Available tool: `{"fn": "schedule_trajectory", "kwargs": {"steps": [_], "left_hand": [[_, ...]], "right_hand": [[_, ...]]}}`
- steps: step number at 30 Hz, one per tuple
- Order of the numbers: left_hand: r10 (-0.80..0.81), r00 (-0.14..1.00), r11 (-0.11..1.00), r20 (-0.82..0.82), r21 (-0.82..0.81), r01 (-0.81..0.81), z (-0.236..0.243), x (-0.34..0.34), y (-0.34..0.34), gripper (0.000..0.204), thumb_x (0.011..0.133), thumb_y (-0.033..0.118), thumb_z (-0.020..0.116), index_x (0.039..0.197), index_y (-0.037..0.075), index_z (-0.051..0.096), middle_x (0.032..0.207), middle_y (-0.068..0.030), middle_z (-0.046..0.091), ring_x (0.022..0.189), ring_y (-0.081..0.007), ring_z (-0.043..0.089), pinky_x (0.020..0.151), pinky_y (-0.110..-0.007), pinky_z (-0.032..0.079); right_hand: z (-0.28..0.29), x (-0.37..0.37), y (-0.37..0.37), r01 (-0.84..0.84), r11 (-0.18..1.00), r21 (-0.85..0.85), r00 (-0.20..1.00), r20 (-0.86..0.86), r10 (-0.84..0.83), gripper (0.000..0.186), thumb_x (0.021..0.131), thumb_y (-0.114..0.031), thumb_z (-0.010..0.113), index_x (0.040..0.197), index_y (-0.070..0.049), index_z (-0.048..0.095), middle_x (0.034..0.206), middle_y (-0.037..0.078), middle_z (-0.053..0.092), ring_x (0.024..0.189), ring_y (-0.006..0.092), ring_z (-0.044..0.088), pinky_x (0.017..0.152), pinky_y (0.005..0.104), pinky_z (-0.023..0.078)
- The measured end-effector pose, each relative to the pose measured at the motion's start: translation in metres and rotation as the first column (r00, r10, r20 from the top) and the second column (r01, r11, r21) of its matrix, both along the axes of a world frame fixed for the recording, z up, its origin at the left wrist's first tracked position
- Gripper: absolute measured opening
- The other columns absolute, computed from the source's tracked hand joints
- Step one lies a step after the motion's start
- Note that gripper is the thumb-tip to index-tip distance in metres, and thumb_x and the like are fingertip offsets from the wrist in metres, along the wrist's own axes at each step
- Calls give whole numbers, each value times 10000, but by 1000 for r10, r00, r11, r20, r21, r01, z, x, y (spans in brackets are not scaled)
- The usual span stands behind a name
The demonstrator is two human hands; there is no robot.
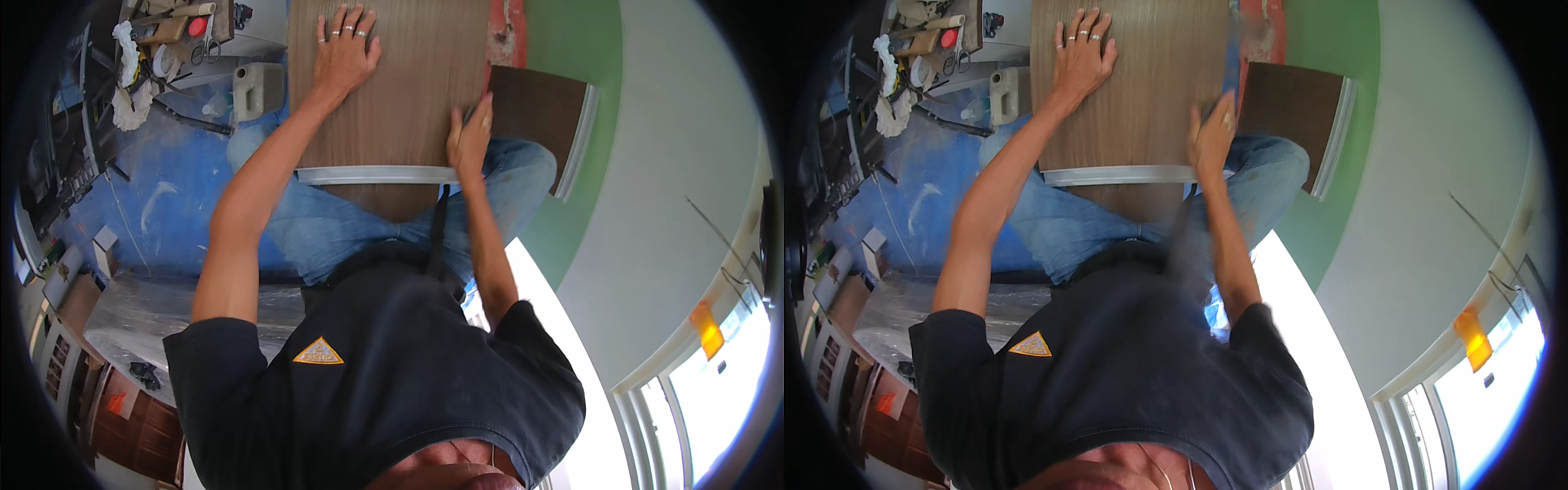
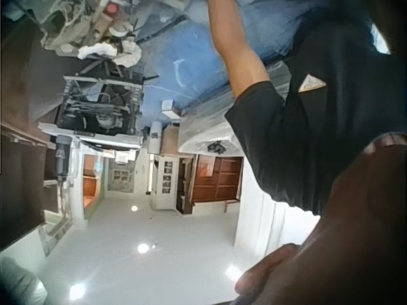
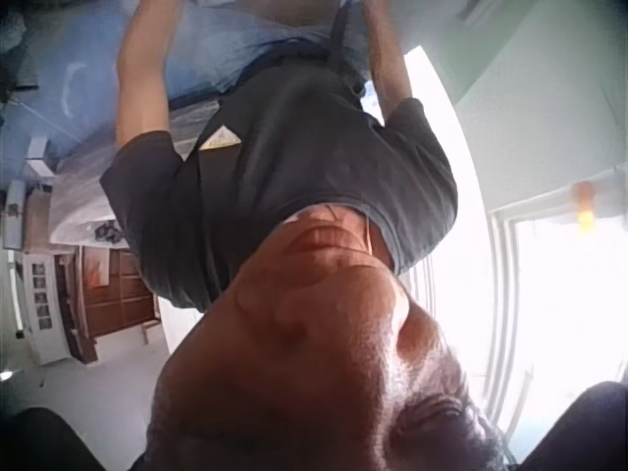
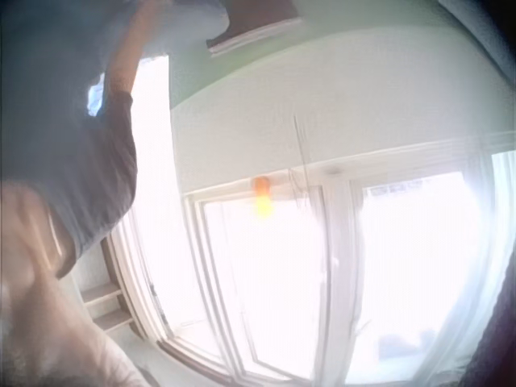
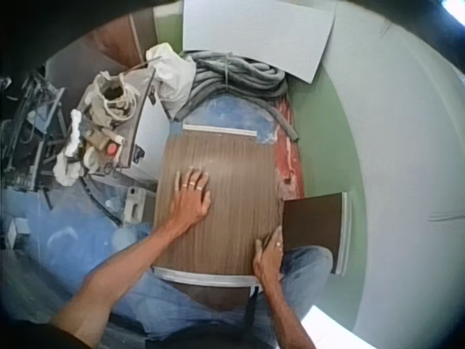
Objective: The person sits on the floor and cleans a cabinet door with a cloth, then uses a sanding block to smooth the edges. The person flips the door to clean the back side and continues wiping both sides.
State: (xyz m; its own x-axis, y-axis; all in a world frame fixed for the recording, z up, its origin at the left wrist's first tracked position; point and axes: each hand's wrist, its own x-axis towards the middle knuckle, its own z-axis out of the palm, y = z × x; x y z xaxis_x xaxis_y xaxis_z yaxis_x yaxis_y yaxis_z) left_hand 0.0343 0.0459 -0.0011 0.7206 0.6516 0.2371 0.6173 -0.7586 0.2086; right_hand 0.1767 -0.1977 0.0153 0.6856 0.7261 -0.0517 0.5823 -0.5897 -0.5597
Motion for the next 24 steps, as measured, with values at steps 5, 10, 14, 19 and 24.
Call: {"fn": "schedule_trajectory", "kwargs": {"steps": [5, 10, 14, 19, 24], "left_hand": [[37, 999, 999, -28, -1, -37, -4, -2, -2, 513, 1023, 344, 496, 1494, 143, 487, 1548, -93, 442, 1488, -302, 332, 1242, -589, 190], [26, 999, 1000, -25, -1, -26, -3, -2, -1, 515, 1015, 346, 504, 1484, 135, 497, 1544, -91, 445, 1486, -301, 333, 1240, -589, 195], [45, 999, 999, -11, -2, -45, -4, -1, 1, 507, 1011, 342, 510, 1470, 127, 518, 1520, -99, 476, 1475, -308, 352, 1235, -591, 199], [25, 1000, 999, -10, 23, -25, -3, 0, 0, 509, 1013, 334, 501, 1480, 131, 507, 1524, -95, 470, 1479, -303, 349, 1237, -587, 196], [6, 1000, 1000, 14, 4, -6, -1, -1, -2, 519, 984, 310, 534, 1456, 95, 514, 1509, -123, 475, 1473, -318, 351, 1231, -596, 200]], "right_hand": [[3, 1, 9, 72, 996, -60, 996, -50, -75, 790, 1025, -294, 549, 1547, 158, 165, 1562, 395, 296, 1452, 504, 331, 1218, 486, 256], [-17, 21, 23, 18, 999, 38, 1000, -12, -18, 795, 1046, -320, 553, 1542, 168, 166, 1554, 404, 299, 1448, 519, 326, 1214, 482, 266], [-15, -7, -20, 51, 983, -174, 991, -114, -71, 839, 1028, -318, 561, 1552, 166, 118, 1572, 404, 267, 1471, 509, 295, 1222, 490, 242], [-43, 64, 62, -123, 977, 177, 991, 79, 110, 807, 1055, -354, 523, 1539, 172, 149, 1529, 410, 338, 1434, 527, 340, 1195, 485, 290], [-38, 60, 53, -158, 974, 160, 986, 76, 148, 793, 1056, -347, 522, 1535, 174, 166, 1529, 414, 334, 1440, 521, 334, 1200, 480, 279]]}}
